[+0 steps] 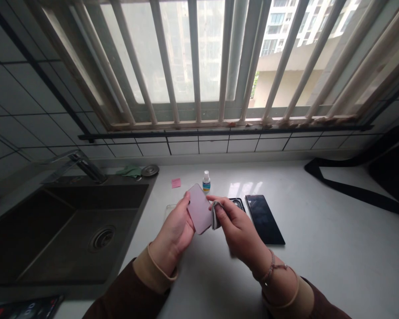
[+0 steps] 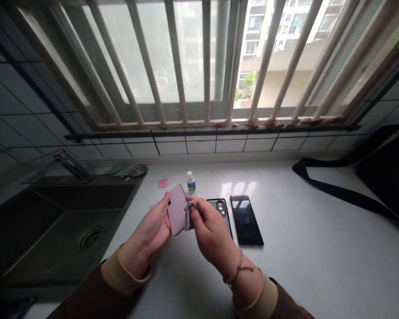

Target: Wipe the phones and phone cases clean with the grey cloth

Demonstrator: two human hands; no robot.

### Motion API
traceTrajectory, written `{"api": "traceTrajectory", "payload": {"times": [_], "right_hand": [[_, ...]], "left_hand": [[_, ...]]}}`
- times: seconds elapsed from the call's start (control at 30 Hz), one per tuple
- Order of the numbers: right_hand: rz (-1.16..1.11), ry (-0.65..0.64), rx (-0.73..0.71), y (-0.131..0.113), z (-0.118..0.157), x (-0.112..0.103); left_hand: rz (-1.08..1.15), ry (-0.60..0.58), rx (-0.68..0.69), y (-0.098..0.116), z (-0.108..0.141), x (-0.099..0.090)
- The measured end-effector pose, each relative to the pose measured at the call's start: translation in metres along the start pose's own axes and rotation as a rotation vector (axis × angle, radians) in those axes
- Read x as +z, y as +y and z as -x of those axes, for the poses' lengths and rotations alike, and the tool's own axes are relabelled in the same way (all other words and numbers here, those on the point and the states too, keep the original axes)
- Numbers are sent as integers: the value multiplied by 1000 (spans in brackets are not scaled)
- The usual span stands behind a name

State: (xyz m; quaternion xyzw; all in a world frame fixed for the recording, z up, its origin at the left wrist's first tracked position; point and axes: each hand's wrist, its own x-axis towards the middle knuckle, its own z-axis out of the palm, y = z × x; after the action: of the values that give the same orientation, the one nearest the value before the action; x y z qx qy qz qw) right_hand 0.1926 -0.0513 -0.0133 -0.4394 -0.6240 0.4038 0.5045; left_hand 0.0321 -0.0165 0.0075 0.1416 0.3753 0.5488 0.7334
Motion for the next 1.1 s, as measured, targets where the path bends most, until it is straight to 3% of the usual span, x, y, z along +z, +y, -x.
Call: {"api": "traceTrajectory", "payload": {"times": [0.37,0.6,0.7,0.8,0.93,1.1], "right_hand": [[-362,-57,137,0,3,12],[-462,-82,151,1,6,13],[-534,-88,181,5,6,16],[-574,20,217,11,2,15],[-548,324,385,17,-10,3],[-632,380,454,20,-19,-10]], "left_hand": [[-8,0,11,-3,4,4],[0,-254,-115,1,14,1],[23,-273,-133,0,17,2],[40,-203,-107,-1,15,2],[56,-56,-36,-1,10,3],[-4,-13,-139,-6,7,3]]}}
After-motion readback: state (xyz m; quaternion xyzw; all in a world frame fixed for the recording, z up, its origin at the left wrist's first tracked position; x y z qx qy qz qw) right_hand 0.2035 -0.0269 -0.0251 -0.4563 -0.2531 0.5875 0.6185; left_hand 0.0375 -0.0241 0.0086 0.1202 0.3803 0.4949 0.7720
